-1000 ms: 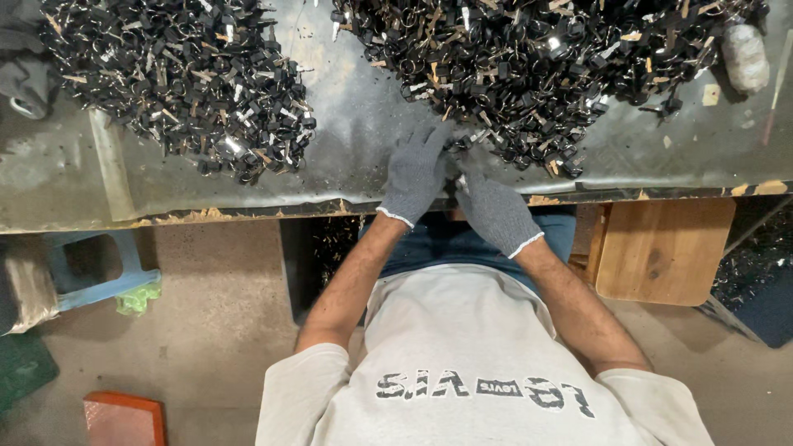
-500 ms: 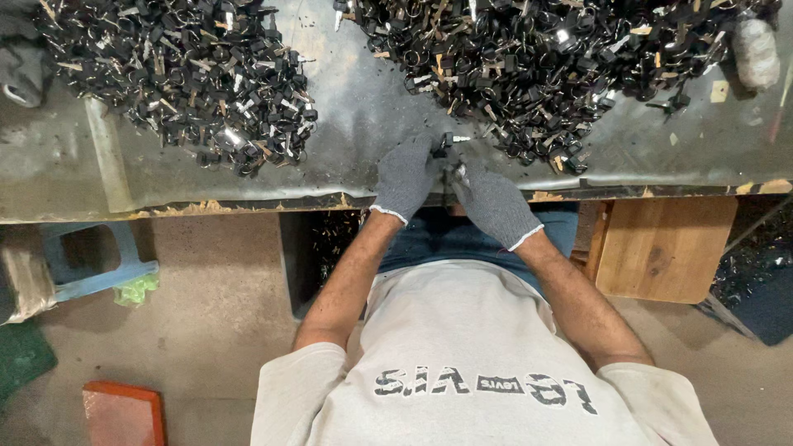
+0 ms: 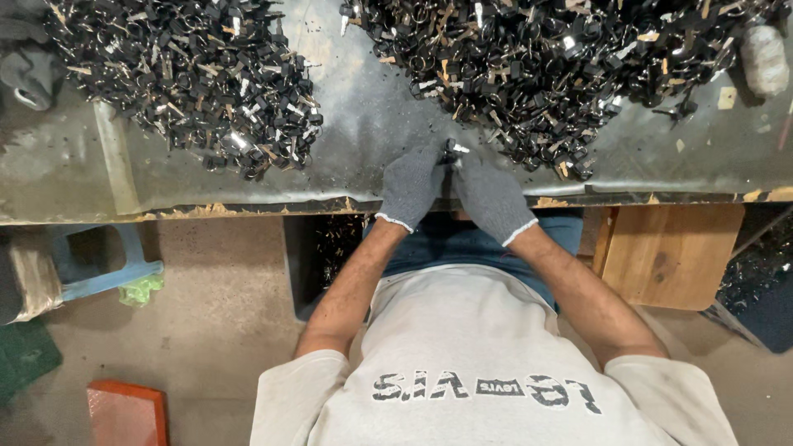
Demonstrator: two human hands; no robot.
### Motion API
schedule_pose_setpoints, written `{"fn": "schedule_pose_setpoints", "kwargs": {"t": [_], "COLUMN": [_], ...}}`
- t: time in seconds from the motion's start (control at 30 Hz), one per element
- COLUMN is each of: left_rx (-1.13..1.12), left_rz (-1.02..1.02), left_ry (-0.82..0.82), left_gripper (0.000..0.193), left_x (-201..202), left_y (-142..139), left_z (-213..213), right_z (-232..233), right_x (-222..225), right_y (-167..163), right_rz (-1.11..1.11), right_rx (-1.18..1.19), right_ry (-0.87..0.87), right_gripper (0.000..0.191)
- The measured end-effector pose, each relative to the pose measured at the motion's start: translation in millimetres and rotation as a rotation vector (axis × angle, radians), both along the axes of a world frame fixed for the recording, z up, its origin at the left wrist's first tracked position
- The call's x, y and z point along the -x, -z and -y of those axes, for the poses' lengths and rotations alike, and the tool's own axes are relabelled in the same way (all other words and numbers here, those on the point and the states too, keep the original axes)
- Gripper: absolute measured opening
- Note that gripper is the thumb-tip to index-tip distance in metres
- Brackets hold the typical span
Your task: The person wearing gray gloves picks small black plastic parts one at a time from a large pile on the workbench, briefly handles each part with both hands, and drops it into a bin below the bench edge. The person repeats this pick-and-drop cycle continuously across the episode.
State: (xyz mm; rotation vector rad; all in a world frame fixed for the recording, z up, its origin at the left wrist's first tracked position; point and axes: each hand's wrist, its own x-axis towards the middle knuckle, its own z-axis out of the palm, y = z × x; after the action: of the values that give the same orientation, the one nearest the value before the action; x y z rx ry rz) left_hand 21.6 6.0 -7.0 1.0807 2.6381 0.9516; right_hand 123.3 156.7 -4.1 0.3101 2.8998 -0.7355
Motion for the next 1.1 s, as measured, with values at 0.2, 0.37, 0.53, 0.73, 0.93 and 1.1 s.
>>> {"fn": "schedule_pose_setpoints", "kwargs": {"t": [0.2, 0.37, 0.53, 0.73, 0.93, 1.1], "left_rx": [0.040, 0.141, 0.066, 0.090, -0.102, -0.046], "left_rz": [0.013, -0.106, -0.229, -0.173, 0.012, -0.208], "left_ry": [0.007, 0.103, 0.167, 0.150, -0.001, 0.119], "left_gripper": [0.018, 0.016, 0.022, 0.026, 0.033, 0.013], "left_x": [6.3, 7.9, -3.5, -7.2, -11.6, -15.1], "left_y": [-6.6, 3.1, 4.4, -12.4, -25.0, -12.3], "left_z": [-3.6, -10.1, -3.7, -4.7, -5.9, -6.4], "right_z": [-5.3, 5.4, 17.5, 13.7, -14.7, 1.2], "right_x": [6.5, 12.9, 9.7, 8.8, -13.1, -6.5], "right_y": [-2.5, 2.3, 4.9, -16.0, -35.2, -23.3], "right_rz": [-0.008, -0.018, 0.070, 0.108, -0.269, -0.001], "right_rx": [0.021, -0.175, -0.157, -0.110, 0.078, -0.174], "right_ry": [-0.032, 0.024, 0.066, -0.001, -0.086, 0.015], "right_gripper": [0.034, 0.028, 0.018, 0.031, 0.052, 0.025]}}
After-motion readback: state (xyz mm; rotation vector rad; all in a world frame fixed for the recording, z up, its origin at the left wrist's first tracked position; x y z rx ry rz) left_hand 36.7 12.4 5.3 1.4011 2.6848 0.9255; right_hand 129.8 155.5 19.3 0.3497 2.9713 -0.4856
